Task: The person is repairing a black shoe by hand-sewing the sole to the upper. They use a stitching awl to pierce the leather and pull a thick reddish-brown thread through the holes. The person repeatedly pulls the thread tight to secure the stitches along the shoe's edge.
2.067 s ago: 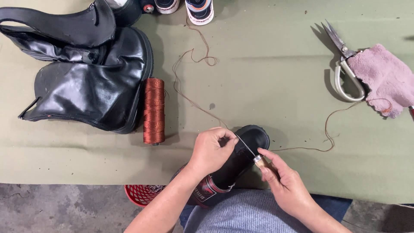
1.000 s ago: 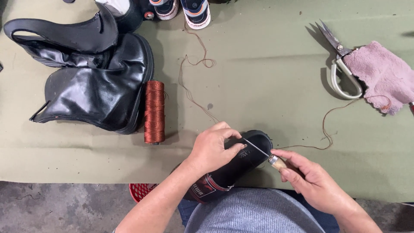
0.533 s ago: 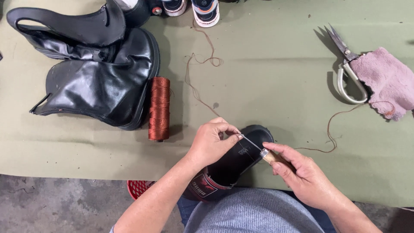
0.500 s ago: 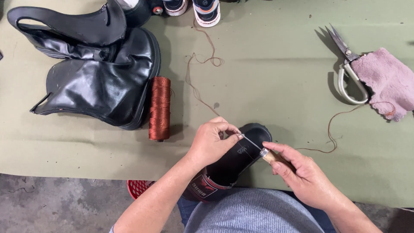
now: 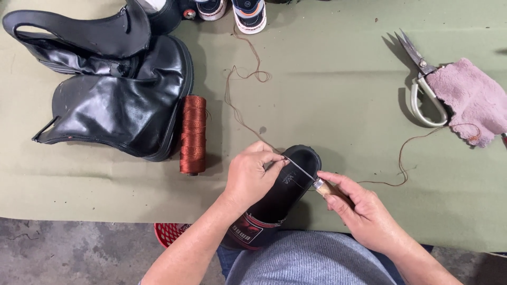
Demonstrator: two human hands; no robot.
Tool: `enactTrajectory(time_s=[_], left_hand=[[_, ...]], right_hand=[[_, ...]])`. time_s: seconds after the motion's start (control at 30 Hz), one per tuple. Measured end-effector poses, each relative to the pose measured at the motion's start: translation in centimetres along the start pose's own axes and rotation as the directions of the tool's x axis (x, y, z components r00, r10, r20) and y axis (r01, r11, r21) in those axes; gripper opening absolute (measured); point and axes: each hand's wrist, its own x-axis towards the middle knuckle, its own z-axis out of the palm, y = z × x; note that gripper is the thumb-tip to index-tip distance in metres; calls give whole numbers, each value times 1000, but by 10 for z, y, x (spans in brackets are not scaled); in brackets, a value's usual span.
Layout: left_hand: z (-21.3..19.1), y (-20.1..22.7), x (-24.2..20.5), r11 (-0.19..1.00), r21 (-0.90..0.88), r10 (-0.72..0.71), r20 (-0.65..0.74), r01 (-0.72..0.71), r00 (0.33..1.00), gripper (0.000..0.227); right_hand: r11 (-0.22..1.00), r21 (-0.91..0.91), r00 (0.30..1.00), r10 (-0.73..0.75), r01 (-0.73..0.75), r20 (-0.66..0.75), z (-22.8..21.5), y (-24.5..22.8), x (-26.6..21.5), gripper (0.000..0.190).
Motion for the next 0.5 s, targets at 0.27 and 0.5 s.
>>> enactTrajectory(time_s=[0.27,0.5], left_hand=[[-7,2,7,933,-163,-277,250,322,928,13],[-11,-10,10,762,-539,-155,388,360,909,15]], right_hand=[[991,-98,995,83,-88,-51,1,-9,2,46],[943,-330,991,89,-51,101,0,-13,0,49]])
